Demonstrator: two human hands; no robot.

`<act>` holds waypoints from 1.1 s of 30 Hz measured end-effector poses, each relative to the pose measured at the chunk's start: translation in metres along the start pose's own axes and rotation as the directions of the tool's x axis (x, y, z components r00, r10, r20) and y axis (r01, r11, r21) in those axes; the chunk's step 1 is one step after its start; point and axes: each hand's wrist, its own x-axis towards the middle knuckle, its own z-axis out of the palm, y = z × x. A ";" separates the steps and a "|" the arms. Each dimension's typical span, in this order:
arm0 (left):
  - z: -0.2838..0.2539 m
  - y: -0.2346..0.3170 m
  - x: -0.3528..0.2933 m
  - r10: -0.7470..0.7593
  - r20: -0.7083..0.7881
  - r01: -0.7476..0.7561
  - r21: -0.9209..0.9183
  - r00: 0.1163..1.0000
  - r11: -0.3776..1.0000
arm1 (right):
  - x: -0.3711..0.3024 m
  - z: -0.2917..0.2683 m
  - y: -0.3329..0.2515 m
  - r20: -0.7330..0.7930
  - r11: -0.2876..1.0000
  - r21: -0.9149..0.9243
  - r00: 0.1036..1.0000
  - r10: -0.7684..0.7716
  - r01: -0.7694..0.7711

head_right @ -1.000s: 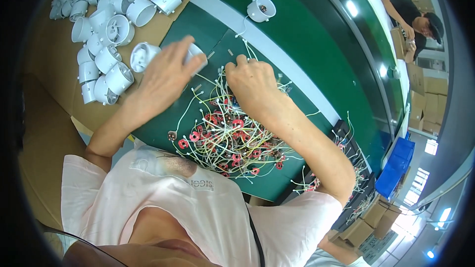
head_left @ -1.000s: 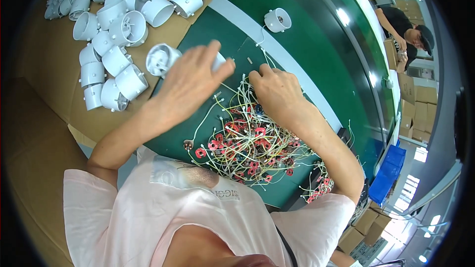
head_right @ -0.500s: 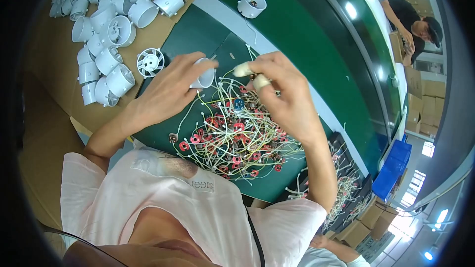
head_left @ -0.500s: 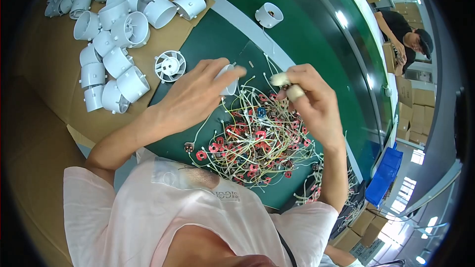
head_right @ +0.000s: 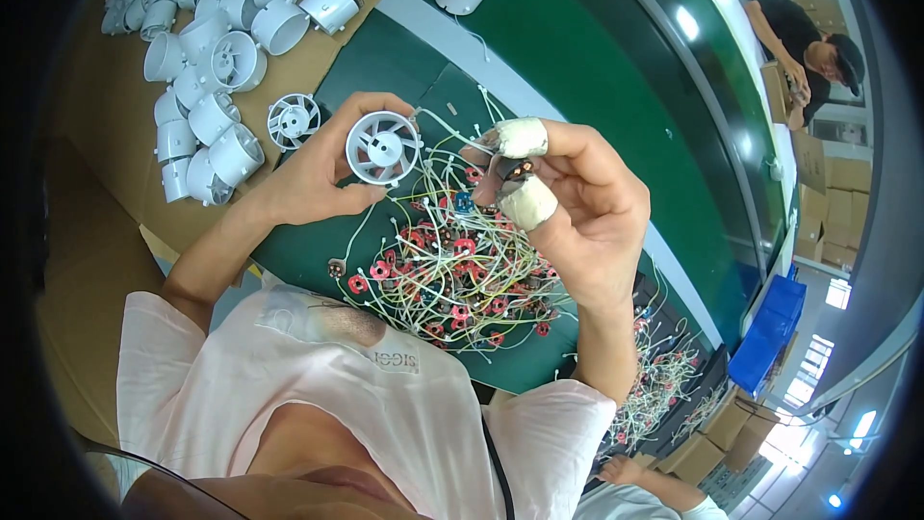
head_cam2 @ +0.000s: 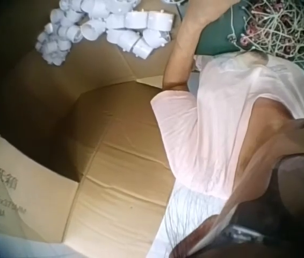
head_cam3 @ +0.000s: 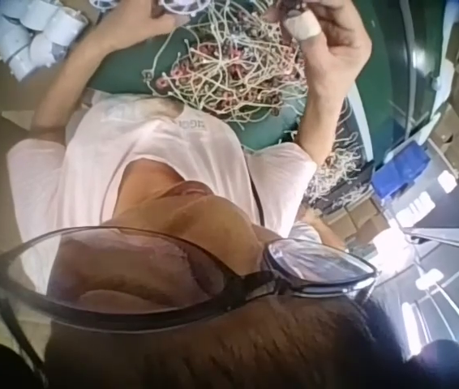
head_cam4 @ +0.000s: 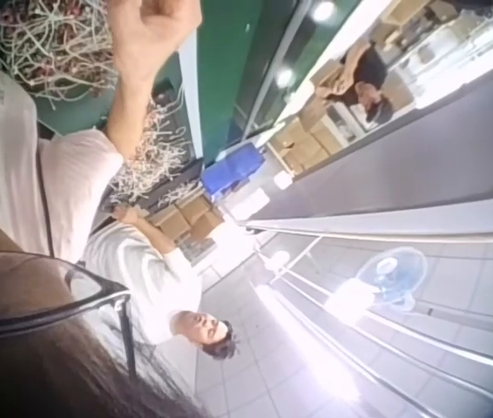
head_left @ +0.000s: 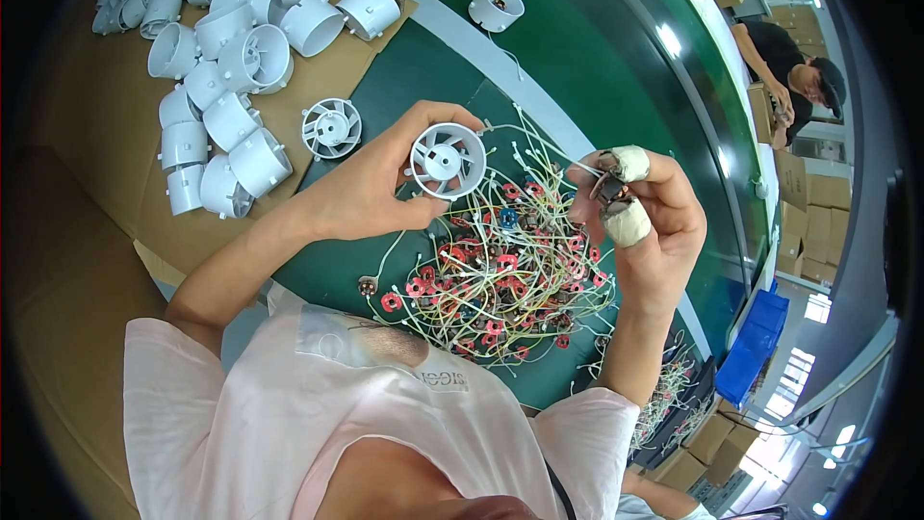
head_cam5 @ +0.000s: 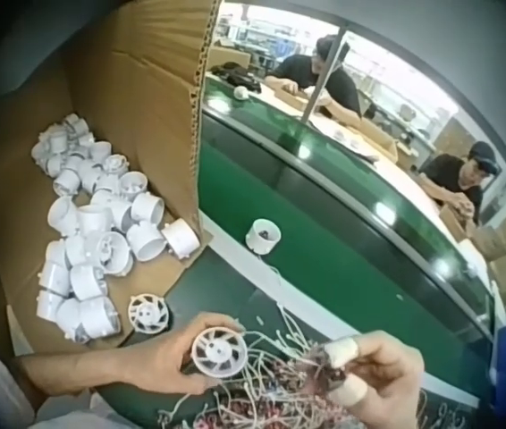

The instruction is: Assembling electronic components by inserting wire harnesses into plastic housings.

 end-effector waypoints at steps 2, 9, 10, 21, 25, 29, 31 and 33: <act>0.001 0.000 -0.001 0.025 -0.027 -0.022 0.099 0.999 0.995 | 0.001 -0.001 0.004 0.075 0.996 0.009 0.993 -0.094 0.094; -0.008 0.000 -0.001 0.051 0.008 -0.051 0.209 0.999 0.977 | -0.004 0.004 0.004 0.076 0.990 -0.078 0.991 -0.113 0.119; -0.008 0.001 -0.001 0.044 0.014 -0.046 0.203 0.999 0.978 | -0.004 0.004 0.005 0.045 0.985 -0.140 0.994 -0.098 0.104; -0.009 0.004 0.000 0.032 0.018 -0.036 0.226 0.999 0.973 | -0.009 -0.014 0.009 0.161 0.893 -0.448 0.986 0.033 0.043; -0.009 0.003 0.000 0.048 0.015 -0.051 0.252 0.999 0.966 | -0.006 -0.009 0.005 0.217 0.829 -0.555 0.974 0.064 0.069; -0.009 0.000 0.000 0.105 0.002 -0.100 0.328 0.994 0.939 | 0.002 -0.003 -0.007 0.350 0.744 -0.641 0.935 0.063 0.189; -0.010 -0.002 0.000 0.197 0.006 -0.178 0.455 0.980 0.872 | 0.008 0.000 -0.015 0.399 0.714 -0.659 0.915 0.064 0.238; -0.011 0.000 0.002 0.182 0.045 -0.181 0.478 0.982 0.859 | 0.016 0.003 -0.022 0.497 0.562 -0.737 0.865 0.074 0.375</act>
